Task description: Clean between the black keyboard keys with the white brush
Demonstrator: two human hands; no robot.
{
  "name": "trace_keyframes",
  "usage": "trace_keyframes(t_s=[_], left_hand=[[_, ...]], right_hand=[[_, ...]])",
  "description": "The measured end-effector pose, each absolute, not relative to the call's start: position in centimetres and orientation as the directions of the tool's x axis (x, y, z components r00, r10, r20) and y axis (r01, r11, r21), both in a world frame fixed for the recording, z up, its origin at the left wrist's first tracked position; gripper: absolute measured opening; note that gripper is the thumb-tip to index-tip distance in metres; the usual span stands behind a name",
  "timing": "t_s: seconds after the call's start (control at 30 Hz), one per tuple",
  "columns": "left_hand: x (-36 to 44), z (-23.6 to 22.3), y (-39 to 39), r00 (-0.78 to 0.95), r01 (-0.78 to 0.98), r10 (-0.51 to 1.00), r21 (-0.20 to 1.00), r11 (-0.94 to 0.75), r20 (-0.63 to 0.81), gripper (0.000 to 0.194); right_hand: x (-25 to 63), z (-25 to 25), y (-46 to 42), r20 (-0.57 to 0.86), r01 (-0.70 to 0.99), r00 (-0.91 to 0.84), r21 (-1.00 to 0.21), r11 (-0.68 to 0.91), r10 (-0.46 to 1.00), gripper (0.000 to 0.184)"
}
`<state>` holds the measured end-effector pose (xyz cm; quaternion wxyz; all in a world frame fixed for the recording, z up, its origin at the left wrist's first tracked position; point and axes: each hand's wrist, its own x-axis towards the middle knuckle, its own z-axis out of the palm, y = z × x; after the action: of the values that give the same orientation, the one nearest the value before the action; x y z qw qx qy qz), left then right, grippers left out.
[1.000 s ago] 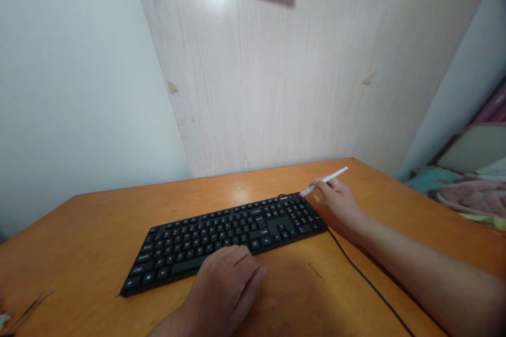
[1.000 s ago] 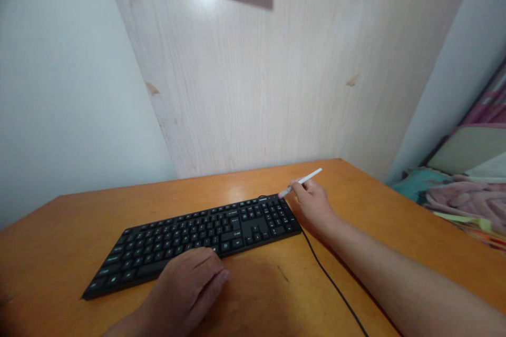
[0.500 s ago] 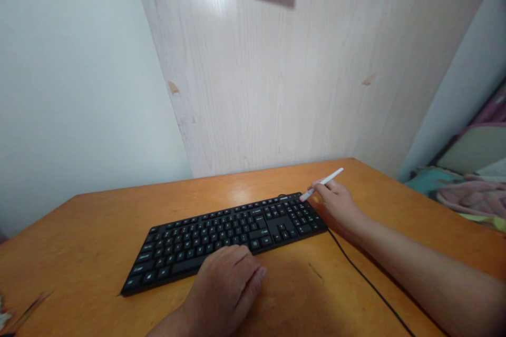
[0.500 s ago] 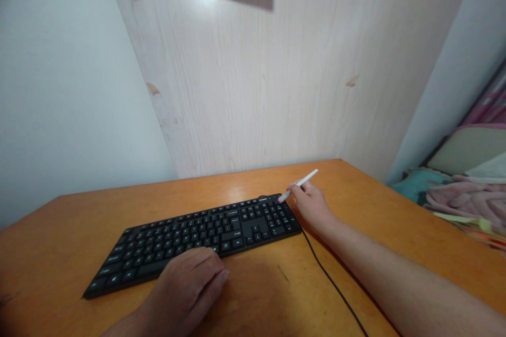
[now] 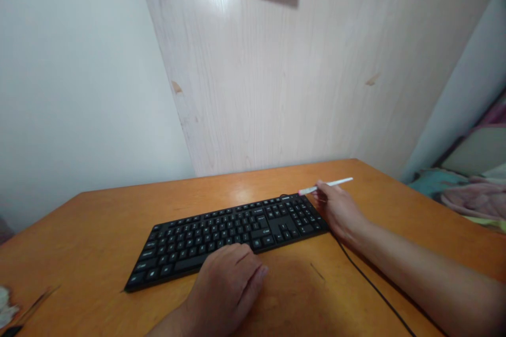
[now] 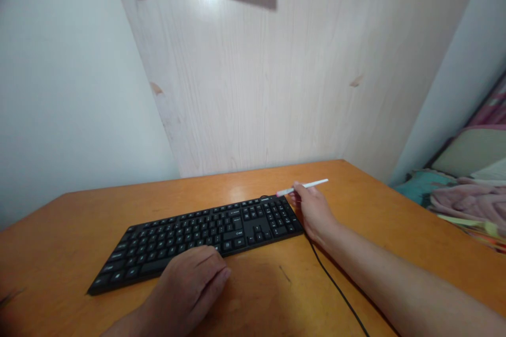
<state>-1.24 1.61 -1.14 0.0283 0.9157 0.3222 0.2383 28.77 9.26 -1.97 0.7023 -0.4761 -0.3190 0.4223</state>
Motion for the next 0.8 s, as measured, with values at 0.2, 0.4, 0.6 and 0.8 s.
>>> trace_keyframes(t_s=[0.2,0.4,0.6,0.8], left_hand=[[-1.2,-0.9,1.5,0.673,0.585,0.612,0.209,-0.784,0.414,0.024],[-1.2,-0.8,1.5,0.663,0.596,0.615,0.196,-0.779,0.426,0.024],[-1.2,-0.8,1.6,0.644,0.623,0.622,0.165,-0.764,0.446,0.026],[-1.3,-0.8,1.6,0.632,0.636,0.625,0.153,-0.756,0.458,0.026]], right_hand=[[27.9,-1.7,8.8,0.009,-0.417,0.309,-0.897,0.143,0.951,0.023],[27.7,-1.5,8.4,0.001,-0.454,0.284,-0.881,0.135,0.959,0.024],[25.7,-1.0,6.9,0.003,-0.405,0.238,-0.908,0.102,0.971,0.028],[24.8,-0.3,5.7,0.031,-0.309,0.23,-0.945,0.104,0.973,0.03]])
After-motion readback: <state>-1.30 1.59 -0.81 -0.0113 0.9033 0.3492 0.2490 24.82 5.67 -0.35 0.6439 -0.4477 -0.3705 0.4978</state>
